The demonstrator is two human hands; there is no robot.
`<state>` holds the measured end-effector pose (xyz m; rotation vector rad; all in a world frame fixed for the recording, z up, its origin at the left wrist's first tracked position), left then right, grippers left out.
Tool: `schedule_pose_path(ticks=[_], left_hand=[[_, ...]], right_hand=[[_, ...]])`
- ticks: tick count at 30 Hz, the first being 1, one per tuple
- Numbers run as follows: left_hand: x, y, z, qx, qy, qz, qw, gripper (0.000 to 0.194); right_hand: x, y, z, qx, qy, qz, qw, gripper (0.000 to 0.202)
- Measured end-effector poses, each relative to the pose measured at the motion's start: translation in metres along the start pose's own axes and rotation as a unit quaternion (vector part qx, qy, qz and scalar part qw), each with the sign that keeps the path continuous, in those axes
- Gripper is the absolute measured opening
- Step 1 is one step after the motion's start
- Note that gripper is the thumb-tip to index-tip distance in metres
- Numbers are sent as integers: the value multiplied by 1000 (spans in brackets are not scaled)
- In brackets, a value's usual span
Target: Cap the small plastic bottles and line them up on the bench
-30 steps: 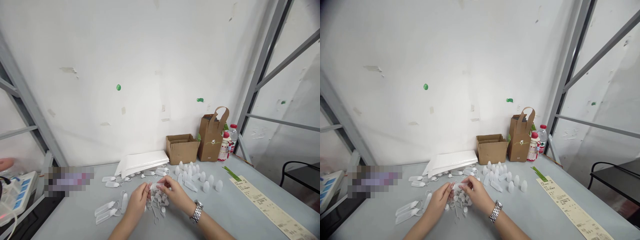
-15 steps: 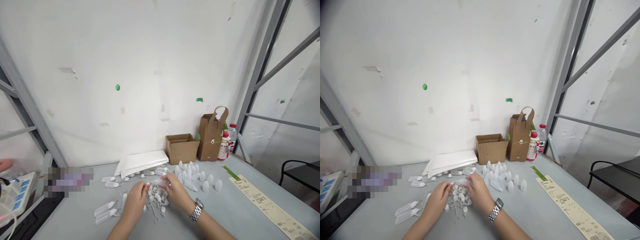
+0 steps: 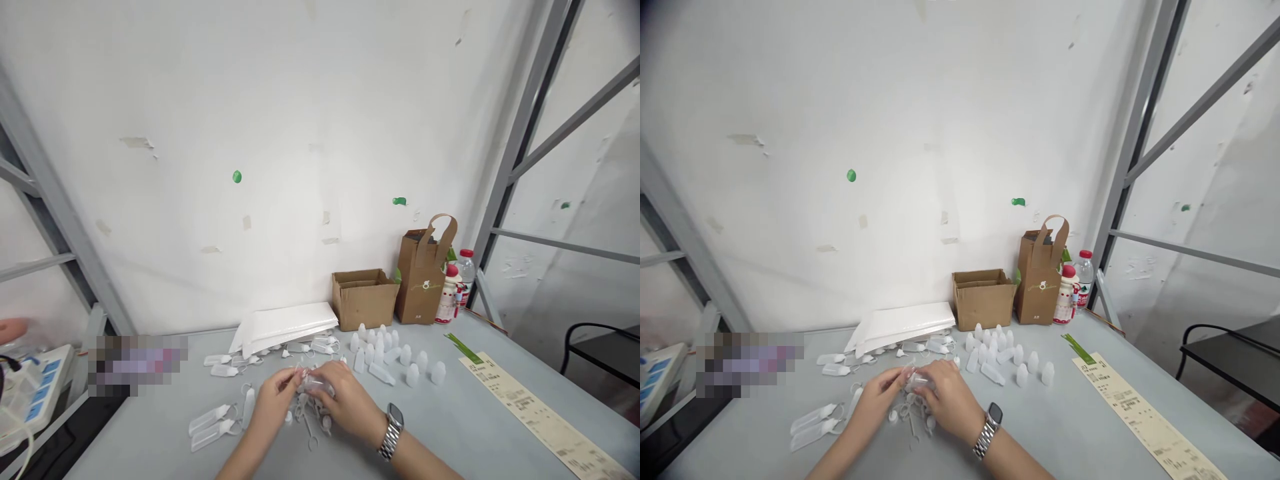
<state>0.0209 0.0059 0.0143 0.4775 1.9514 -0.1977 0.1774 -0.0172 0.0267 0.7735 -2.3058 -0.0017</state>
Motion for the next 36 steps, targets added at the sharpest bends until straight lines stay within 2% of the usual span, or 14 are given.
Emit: schedule_pose_path(ticks=[2, 6, 11, 15, 17, 19, 22, 25, 31, 36], left_hand=[[3, 1, 0, -9, -6, -21, 1000, 41], [6, 0, -2, -63, 49, -62, 995, 39], [9, -1, -8, -82, 91, -85, 989, 37], [15, -3, -27, -162, 128, -127, 970, 34], [14, -5, -31, -171, 154, -126, 965, 35], [11, -6, -29, -154, 191, -118, 962, 33], [4, -7, -18, -114, 230, -106, 961, 28], [1, -7, -13, -87, 234, -105, 963, 29], [-1, -8, -15, -83, 242, -91, 963, 36], [-3, -9, -14, -84, 248, -93, 961, 37]], right_hand=[[1, -1, 3, 8, -28, 2, 1000, 18], [0, -1, 4, 25, -89, 1, 996, 13], [-2, 0, -1, 22, -114, 1, 993, 13], [-15, 0, -16, -22, -74, 58, 995, 15], [-26, 0, -28, -65, -27, 92, 993, 15], [-36, 0, -40, -114, 10, 102, 988, 16], [-47, -1, -55, -195, -7, 102, 975, 22], [-54, -3, -65, -236, -24, 134, 962, 28], [-59, -6, -73, -207, 31, 183, 961, 17], [-65, -7, -73, -175, -67, 219, 958, 18]])
Point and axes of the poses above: each hand's wrist, its own y-axis towards the middle knuckle, its own z-axis out of the palm, x = y × z, the point moved 2 cm from there along y, towards the middle knuckle, and after that the axes turned 15 degrees about x, right-handed, at the moved point
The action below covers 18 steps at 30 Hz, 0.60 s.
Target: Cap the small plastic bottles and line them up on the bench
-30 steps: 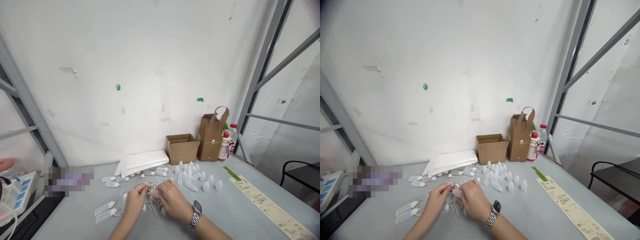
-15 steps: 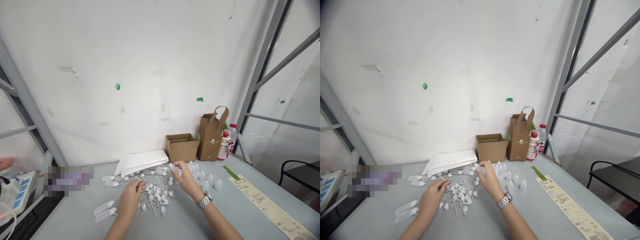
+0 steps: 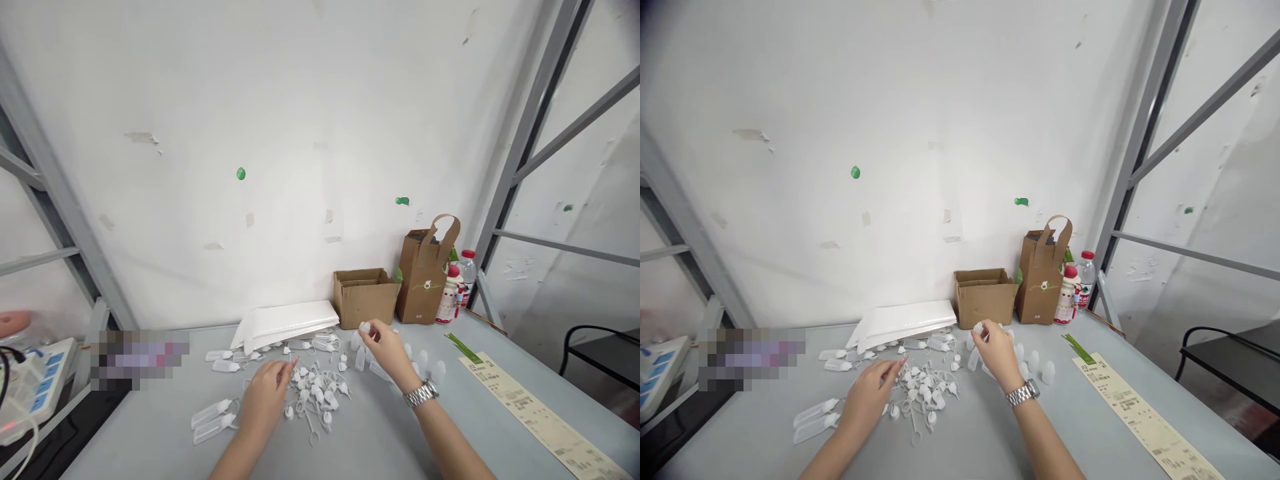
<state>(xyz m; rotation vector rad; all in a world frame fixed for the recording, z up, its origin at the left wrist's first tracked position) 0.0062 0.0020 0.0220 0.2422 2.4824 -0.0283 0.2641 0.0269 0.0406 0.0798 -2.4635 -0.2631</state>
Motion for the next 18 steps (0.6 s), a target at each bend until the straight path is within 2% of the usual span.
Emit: schedule_pose_path(ticks=[3, 8, 16, 18], left_hand=[[0, 0, 0, 4, 5, 1, 1000, 39], [2, 0, 1, 9, 7, -3, 1000, 39], [-1, 0, 0, 13, 10, 3, 1000, 41], [-2, -1, 0, 15, 12, -3, 1000, 41]], right_hand=[[-2, 1, 4, -10, -74, 0, 997, 20], [-1, 0, 18, 20, -140, -32, 989, 13], [-3, -1, 27, 19, -166, -71, 983, 7], [-2, -1, 27, 14, -163, -80, 983, 11]])
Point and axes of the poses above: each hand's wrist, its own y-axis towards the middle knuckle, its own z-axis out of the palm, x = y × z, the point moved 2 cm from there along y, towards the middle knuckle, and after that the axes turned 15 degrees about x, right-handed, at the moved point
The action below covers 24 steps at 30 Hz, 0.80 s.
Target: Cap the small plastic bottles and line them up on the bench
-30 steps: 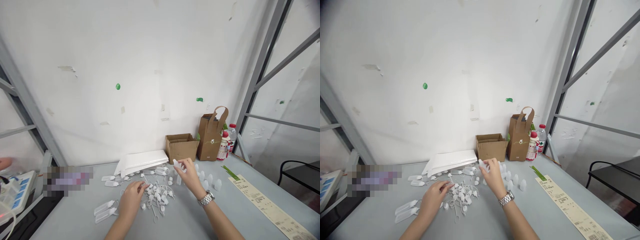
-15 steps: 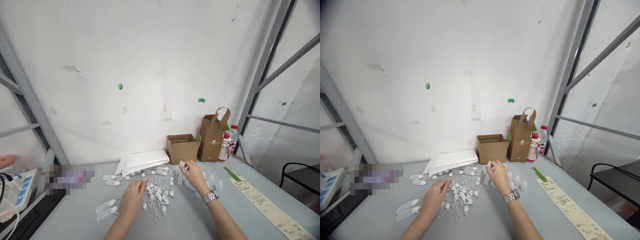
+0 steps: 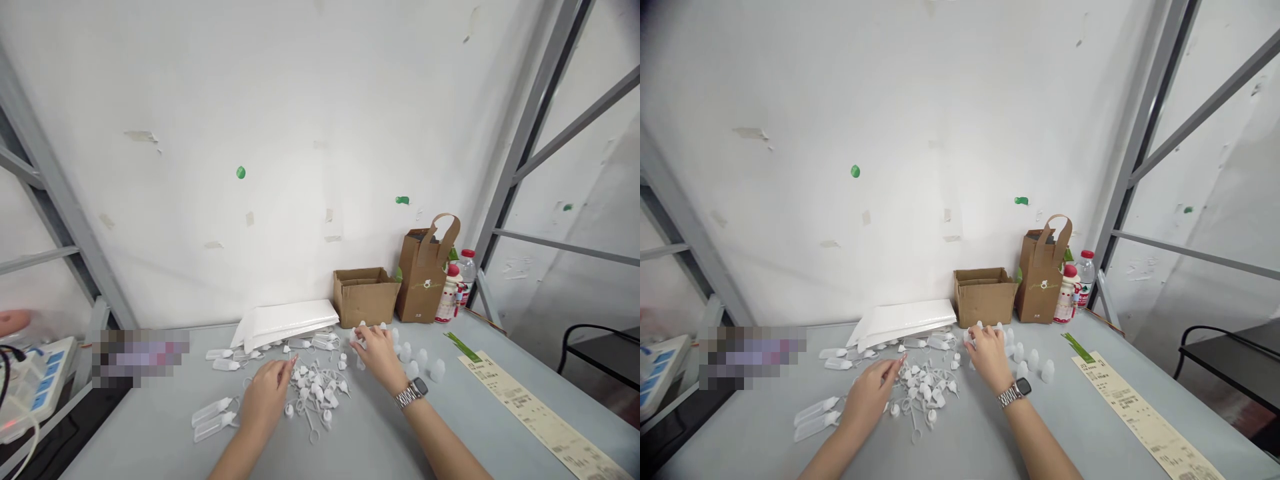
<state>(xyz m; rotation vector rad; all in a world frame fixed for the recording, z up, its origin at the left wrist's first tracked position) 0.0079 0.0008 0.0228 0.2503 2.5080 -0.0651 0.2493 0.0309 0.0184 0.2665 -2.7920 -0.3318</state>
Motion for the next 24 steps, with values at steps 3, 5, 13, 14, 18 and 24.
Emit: schedule_pose_path(ticks=[3, 5, 13, 14, 18, 24], left_hand=[[-1, 0, 0, 1, 9, -4, 1000, 41], [-1, 1, 1, -1, 13, -2, 1000, 41], [4, 2, 1, -26, -8, 17, 999, 40], [5, 2, 2, -29, -13, 15, 999, 40], [9, 4, 3, -41, -34, 7, 999, 39], [13, 8, 4, -72, -40, -4, 997, 37]], right_hand=[[3, -1, -1, 5, -8, -21, 1000, 21], [5, -1, -1, 9, -21, -28, 999, 18], [6, -2, 3, -12, -65, -26, 997, 9], [5, -2, 4, -20, -65, -29, 997, 11], [7, -4, -1, -71, -67, -41, 994, 19], [36, 0, 7, -63, -90, -97, 989, 20]])
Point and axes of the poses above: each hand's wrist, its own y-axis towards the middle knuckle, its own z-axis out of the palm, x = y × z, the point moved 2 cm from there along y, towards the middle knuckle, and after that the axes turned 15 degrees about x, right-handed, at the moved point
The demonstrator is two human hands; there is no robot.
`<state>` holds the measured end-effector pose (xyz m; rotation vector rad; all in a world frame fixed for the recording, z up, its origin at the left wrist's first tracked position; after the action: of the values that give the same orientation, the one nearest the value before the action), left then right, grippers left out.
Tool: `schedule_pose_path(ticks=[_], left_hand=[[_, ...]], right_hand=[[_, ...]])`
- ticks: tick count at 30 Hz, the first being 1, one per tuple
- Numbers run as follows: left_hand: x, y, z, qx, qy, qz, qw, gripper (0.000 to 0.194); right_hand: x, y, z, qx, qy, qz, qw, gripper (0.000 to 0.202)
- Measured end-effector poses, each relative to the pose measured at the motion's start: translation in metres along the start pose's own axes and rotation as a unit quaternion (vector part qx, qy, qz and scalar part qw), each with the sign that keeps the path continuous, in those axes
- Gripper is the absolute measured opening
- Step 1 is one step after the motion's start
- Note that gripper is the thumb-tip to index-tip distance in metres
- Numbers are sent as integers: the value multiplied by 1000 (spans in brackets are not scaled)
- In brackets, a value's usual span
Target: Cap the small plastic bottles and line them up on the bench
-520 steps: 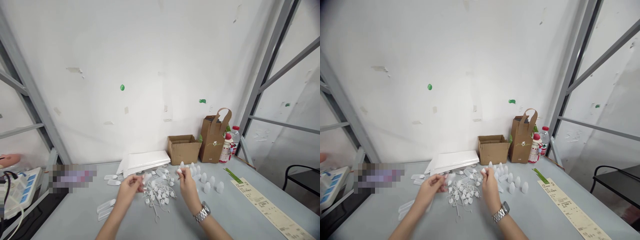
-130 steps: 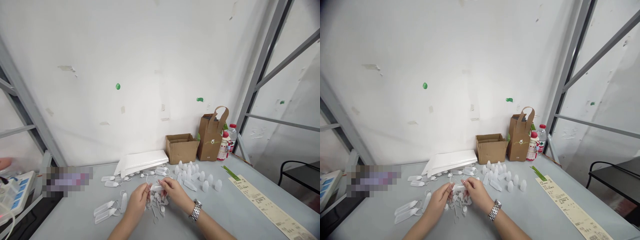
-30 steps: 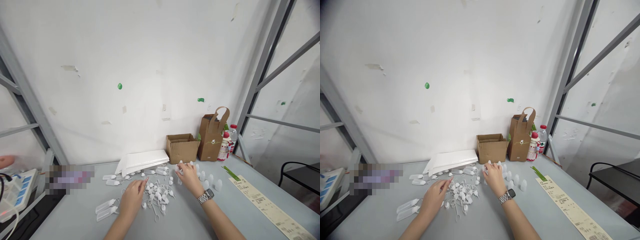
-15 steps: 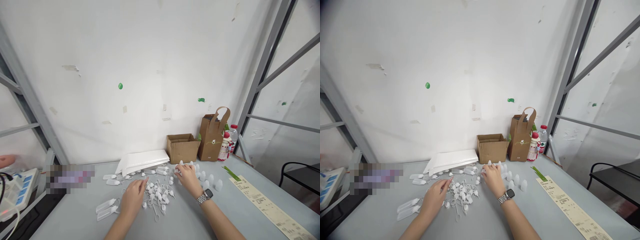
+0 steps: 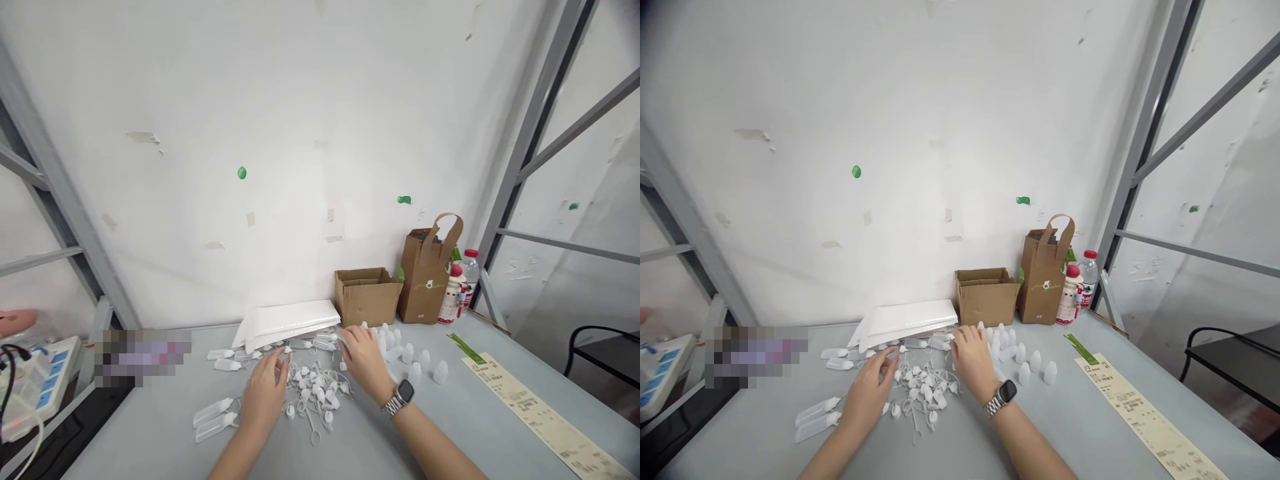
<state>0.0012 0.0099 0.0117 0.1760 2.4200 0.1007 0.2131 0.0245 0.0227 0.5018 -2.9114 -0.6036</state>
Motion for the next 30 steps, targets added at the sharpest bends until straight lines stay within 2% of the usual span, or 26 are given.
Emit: schedule_pose_path(ticks=[4, 8, 14, 16, 17, 18, 20, 21, 22, 23, 24, 26, 30], left_hand=[[0, 0, 1, -6, 0, 3, 1000, 36], [2, 0, 4, -6, -5, 16, 1000, 35], [2, 1, 5, 3, -5, 41, 999, 32], [-1, 0, 4, 11, -16, 50, 999, 32], [-3, -2, 3, 19, -24, 59, 998, 32], [-6, -3, 3, 30, -32, 72, 996, 33], [-13, -7, 2, 60, -42, 108, 991, 33], [-16, -9, 2, 77, -41, 125, 988, 33], [-19, -11, 2, 93, -36, 141, 985, 33], [-22, -12, 3, 103, -28, 155, 982, 31], [-23, -13, 4, 109, -19, 167, 980, 29], [-24, -14, 6, 108, 4, 186, 977, 24], [-22, -12, 10, 105, 53, 208, 971, 30]], right_hand=[[23, 16, 23, 97, -31, -40, 994, 26], [30, 29, 34, 124, -19, -34, 992, 21], [25, 29, 20, 122, 36, -37, 991, 13], [21, 23, 11, 112, 137, -13, 984, 10], [19, 20, 7, 110, 229, 7, 967, 8], [17, 16, 3, 108, 342, 28, 933, 9], [18, 9, -2, 105, 559, 58, 821, 19], [20, 6, -4, 106, 629, 64, 767, 25], [23, 3, -5, 107, 676, 65, 726, 29], [26, 1, -6, 110, 705, 64, 698, 32], [30, -1, -6, 115, 719, 64, 683, 33], [35, -3, -5, 121, 724, 65, 676, 35], [37, -4, 3, 113, 691, 95, 708, 43]])
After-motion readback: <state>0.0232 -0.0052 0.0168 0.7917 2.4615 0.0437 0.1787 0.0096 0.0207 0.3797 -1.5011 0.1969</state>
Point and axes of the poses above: each hand's wrist, its own y-axis towards the middle knuckle, its own z-axis out of the palm, x = y × z, the point moved 2 cm from there along y, towards the middle knuckle, and after that the axes turned 15 degrees about x, right-handed, at the moved point
